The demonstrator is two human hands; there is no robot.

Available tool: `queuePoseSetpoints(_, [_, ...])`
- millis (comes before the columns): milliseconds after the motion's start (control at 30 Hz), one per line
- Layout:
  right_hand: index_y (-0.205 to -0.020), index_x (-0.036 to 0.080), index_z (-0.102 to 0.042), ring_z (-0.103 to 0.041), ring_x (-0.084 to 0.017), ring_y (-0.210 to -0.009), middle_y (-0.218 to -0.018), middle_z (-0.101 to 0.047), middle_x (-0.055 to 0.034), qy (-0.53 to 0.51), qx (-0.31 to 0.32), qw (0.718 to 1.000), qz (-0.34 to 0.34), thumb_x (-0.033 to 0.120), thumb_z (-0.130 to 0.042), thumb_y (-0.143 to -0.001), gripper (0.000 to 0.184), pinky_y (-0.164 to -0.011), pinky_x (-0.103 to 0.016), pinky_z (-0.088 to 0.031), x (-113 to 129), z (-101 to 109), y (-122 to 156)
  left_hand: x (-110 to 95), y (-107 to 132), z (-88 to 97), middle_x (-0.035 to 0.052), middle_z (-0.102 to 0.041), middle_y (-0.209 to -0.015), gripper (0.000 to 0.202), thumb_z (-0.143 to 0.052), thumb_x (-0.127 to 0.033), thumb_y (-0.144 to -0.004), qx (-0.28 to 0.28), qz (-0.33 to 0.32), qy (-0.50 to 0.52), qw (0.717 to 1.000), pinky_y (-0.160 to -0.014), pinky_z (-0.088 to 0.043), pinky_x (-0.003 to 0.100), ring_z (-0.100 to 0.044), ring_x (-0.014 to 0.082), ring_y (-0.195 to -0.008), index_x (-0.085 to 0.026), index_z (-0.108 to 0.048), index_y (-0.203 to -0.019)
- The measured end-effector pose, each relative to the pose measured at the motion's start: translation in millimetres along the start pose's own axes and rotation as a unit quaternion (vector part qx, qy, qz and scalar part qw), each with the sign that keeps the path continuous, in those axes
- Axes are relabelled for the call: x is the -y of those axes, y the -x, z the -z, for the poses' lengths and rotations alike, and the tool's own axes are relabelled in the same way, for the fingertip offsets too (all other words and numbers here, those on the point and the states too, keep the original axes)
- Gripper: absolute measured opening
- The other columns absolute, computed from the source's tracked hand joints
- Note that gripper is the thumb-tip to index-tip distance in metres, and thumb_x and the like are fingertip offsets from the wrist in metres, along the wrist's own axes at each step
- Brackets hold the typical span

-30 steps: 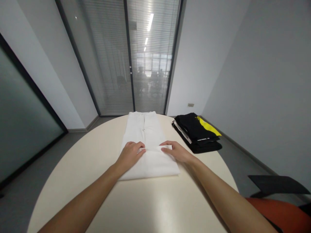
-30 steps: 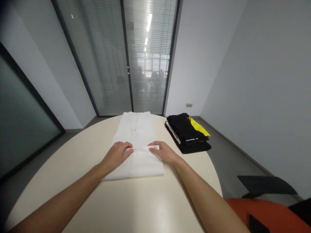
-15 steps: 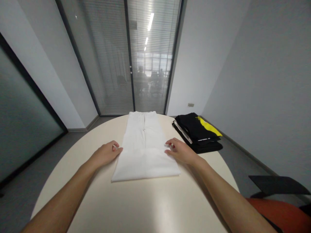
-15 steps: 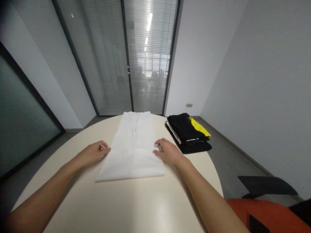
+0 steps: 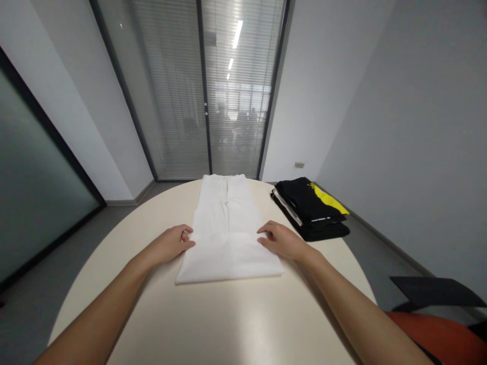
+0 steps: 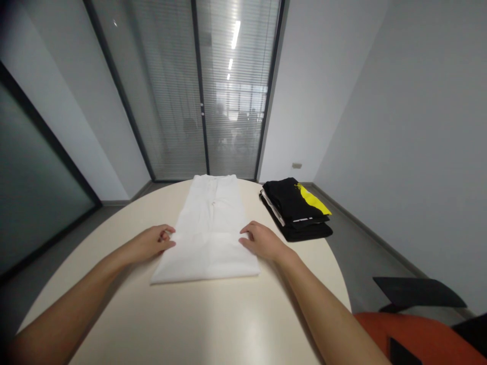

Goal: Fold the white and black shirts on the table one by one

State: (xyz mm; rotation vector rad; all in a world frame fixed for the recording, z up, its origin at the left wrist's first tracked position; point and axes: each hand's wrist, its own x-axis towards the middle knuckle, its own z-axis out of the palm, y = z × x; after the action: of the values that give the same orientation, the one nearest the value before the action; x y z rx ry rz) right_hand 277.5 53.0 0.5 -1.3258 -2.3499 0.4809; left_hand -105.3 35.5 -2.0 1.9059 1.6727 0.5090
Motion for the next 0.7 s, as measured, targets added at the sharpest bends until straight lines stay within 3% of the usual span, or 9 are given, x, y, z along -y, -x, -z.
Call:
queuePoseSetpoints(100, [-0.11,0.017,-0.072,-0.06,-0.017,-0.074,-0.088,-0.065,-0.0054,-0.05,0.012,0.996,-0.067,0.036,-0.068,-0.083,0.033,-0.071,-0.029,-0.045,-3,2,0,-2,-1,0.5,0.0036,-0.066,-0.08,0.053,-0.058,-0.049,-0.071,-0.001,-0.022,0.002,1.0,-0.067,-0.042,0.031,-0.061,0.0212,-0.071,-0.014,-0.065,-0.11])
queuePoseSetpoints(233, [-0.112,0.015,-0.069,-0.058,-0.015,-0.07,-0.083,-0.063,-0.0022,-0.15,0.03,0.976,-0.157,0.033,-0.078,-0.073,0.045,-0.065,-0.026,-0.043,-10,1,0,-7,0,0.8,0.0047,-0.068,-0.078,0.042,-0.059,-0.049,-0.072,0.004,-0.027,0.019,0.999,-0.066,-0.042,0.031,-0.061,0.0224,-0.071,-0.017,-0.068,-0.096])
queuePoseSetpoints(367, [-0.104,0.013,-0.068,-0.056,-0.014,-0.067,-0.084,-0.064,-0.0027,-0.153,-0.001,0.965,-0.214,0.036,-0.079,-0.07,0.043,-0.062,-0.026,-0.041,-12,-3,-1,-13,0,0.5,0.0033,-0.066,-0.077,0.037,-0.063,-0.048,-0.067,-0.014,-0.033,0.051,0.998,-0.066,-0.041,0.03,-0.059,0.0213,-0.071,-0.018,-0.064,-0.089])
queuePoseSetpoints(567, [-0.085,0.015,-0.064,-0.049,-0.012,-0.063,-0.071,-0.057,0.0005,-0.152,0.005,0.969,-0.194,0.034,-0.073,-0.072,0.024,-0.057,-0.026,-0.034,-14,-5,-3,-21,2,2.2,-0.004,-0.055,-0.063,0.029,-0.061,-0.044,-0.067,0.013,-0.038,0.114,0.993,-0.057,-0.034,0.027,-0.05,0.0165,-0.06,-0.021,-0.057,-0.085])
queuePoseSetpoints(700, [-0.089,0.018,-0.057,-0.046,-0.012,-0.06,-0.068,-0.052,0.0034,-0.24,-0.005,0.958,-0.159,0.034,-0.067,-0.075,0.023,-0.054,-0.024,-0.032,-14,-6,-4,-23,2,2.6,-0.004,-0.056,-0.064,0.029,-0.062,-0.044,-0.068,-0.006,-0.035,0.146,0.989,-0.056,-0.033,0.026,-0.049,0.0153,-0.058,-0.021,-0.056,-0.084])
